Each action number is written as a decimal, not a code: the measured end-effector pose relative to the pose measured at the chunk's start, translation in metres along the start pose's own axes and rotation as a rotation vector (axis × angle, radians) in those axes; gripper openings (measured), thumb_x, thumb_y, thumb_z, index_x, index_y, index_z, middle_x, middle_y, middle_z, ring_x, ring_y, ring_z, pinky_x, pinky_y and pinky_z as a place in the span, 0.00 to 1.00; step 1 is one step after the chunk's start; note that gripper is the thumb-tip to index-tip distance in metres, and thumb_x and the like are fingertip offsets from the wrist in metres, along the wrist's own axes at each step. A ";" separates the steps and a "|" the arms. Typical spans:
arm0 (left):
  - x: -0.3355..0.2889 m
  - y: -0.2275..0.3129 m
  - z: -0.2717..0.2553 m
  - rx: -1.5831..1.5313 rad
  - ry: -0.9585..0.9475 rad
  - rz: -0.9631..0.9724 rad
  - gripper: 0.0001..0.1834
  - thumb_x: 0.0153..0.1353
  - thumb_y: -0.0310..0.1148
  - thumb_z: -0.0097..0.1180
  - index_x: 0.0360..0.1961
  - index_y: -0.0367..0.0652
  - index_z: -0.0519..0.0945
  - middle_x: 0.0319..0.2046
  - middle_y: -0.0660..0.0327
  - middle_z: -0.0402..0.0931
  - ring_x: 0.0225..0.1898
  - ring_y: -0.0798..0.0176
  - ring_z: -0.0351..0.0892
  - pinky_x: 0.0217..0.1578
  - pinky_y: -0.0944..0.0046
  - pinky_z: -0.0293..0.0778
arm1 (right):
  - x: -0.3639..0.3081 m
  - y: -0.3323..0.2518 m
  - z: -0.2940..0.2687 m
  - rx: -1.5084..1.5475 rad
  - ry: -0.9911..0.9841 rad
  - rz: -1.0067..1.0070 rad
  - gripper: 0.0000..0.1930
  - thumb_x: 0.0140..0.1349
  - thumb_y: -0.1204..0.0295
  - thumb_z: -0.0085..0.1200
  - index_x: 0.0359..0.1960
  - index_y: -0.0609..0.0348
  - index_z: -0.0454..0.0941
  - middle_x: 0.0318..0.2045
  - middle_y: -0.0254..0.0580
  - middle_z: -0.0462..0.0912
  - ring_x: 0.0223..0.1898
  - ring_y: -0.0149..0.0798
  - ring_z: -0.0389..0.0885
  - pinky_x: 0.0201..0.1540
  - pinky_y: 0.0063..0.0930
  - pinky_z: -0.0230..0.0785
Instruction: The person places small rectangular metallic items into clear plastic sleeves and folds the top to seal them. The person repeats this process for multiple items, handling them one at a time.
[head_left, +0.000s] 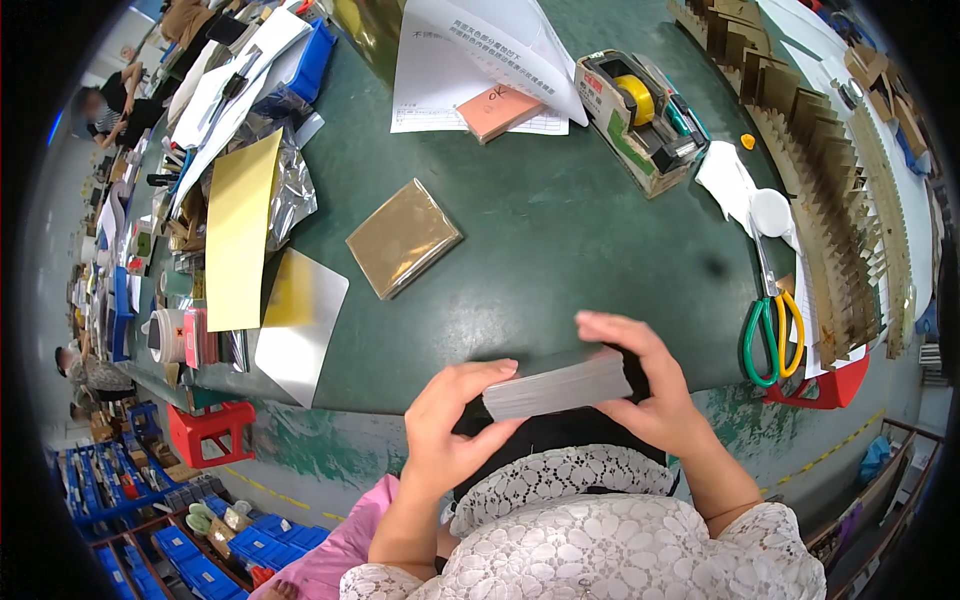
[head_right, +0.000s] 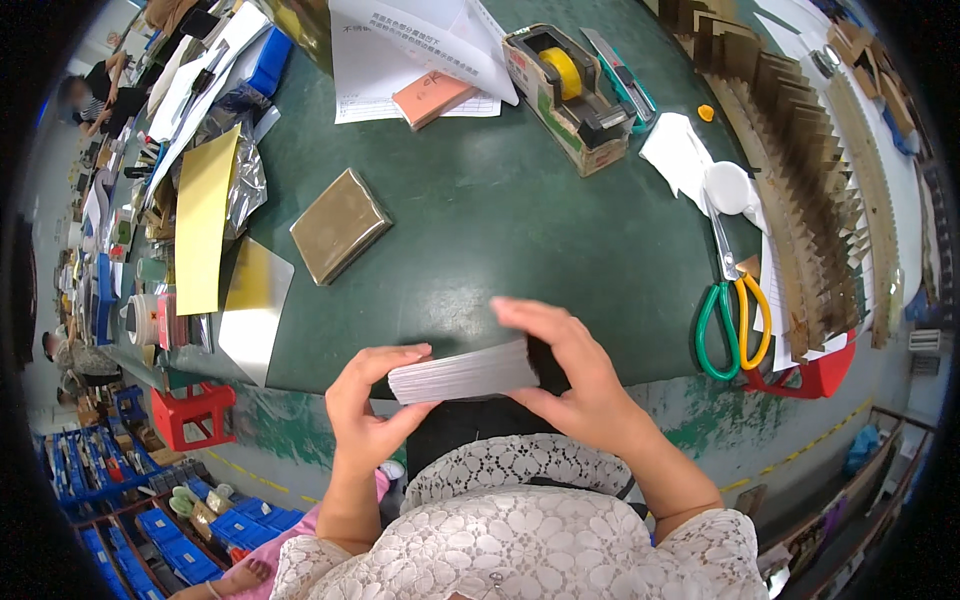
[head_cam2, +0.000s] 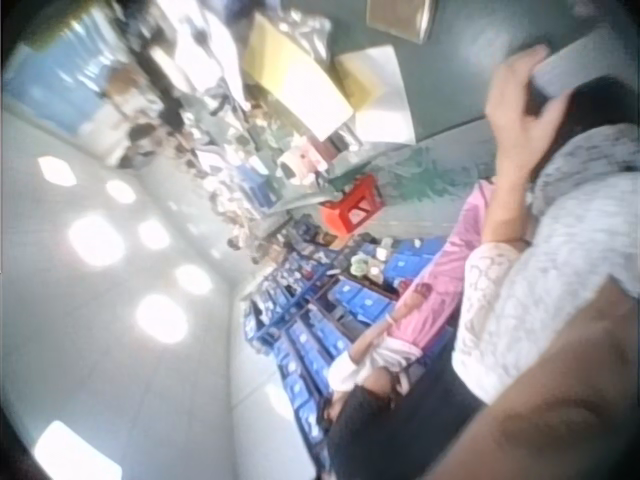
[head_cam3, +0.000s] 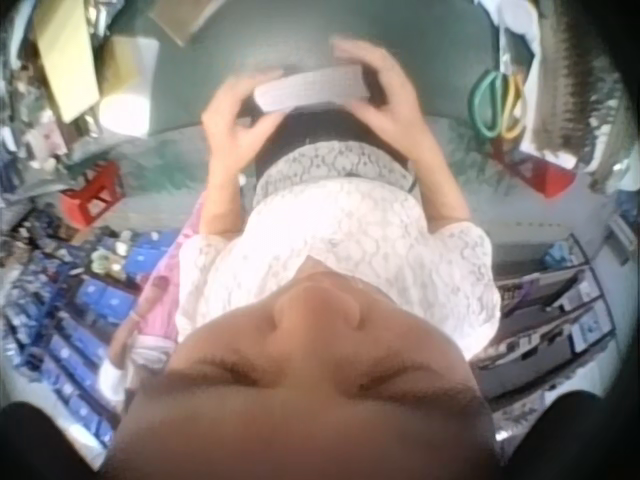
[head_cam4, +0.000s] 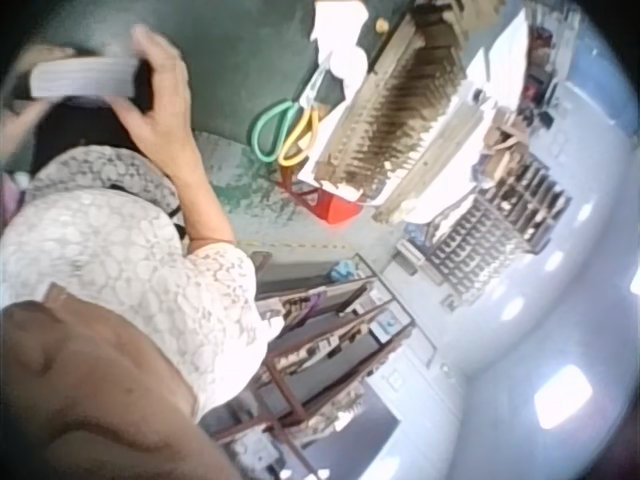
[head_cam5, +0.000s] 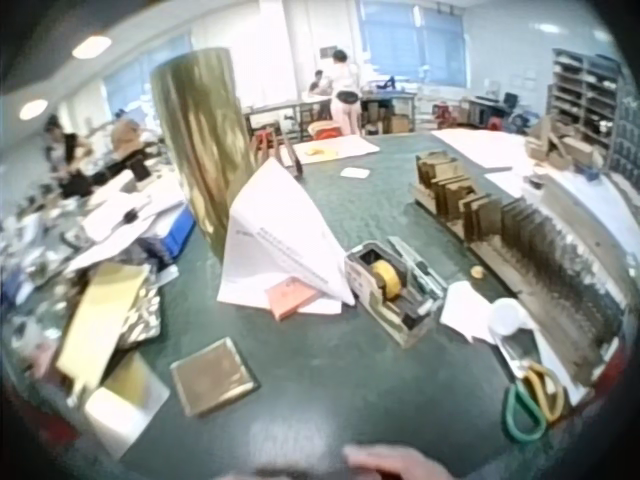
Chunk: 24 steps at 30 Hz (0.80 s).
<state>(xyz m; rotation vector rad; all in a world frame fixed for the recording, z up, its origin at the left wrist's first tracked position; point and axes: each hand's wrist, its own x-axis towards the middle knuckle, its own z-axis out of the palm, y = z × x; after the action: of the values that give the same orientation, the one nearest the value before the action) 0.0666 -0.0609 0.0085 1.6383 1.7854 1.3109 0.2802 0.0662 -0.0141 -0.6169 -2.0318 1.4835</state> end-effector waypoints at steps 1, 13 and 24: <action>-0.002 0.004 0.003 0.020 0.030 -0.012 0.23 0.43 0.21 0.75 0.43 0.36 0.80 0.40 0.51 0.85 0.43 0.55 0.86 0.45 0.62 0.78 | 0.002 -0.007 0.002 -0.041 0.072 -0.032 0.39 0.50 0.73 0.70 0.66 0.57 0.67 0.65 0.48 0.71 0.64 0.46 0.72 0.65 0.39 0.60; -0.034 0.015 0.060 0.222 0.190 0.215 0.33 0.42 0.31 0.81 0.45 0.40 0.71 0.35 0.54 0.81 0.29 0.54 0.82 0.29 0.61 0.78 | -0.009 -0.025 0.027 -0.336 0.170 -0.212 0.69 0.37 0.53 0.81 0.76 0.57 0.42 0.72 0.68 0.45 0.74 0.65 0.49 0.71 0.58 0.50; -0.004 0.028 0.011 -0.267 -0.392 -0.078 0.30 0.54 0.22 0.66 0.58 0.35 0.71 0.51 0.50 0.74 0.52 0.51 0.77 0.48 0.59 0.77 | 0.002 -0.020 -0.007 -0.162 -0.030 -0.270 0.60 0.39 0.62 0.80 0.74 0.56 0.52 0.68 0.57 0.59 0.66 0.57 0.62 0.66 0.48 0.60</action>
<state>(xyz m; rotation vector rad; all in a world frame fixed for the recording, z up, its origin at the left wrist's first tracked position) 0.0915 -0.0639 0.0246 1.5333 1.3659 1.0515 0.2826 0.0669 0.0073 -0.3649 -2.1750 1.1870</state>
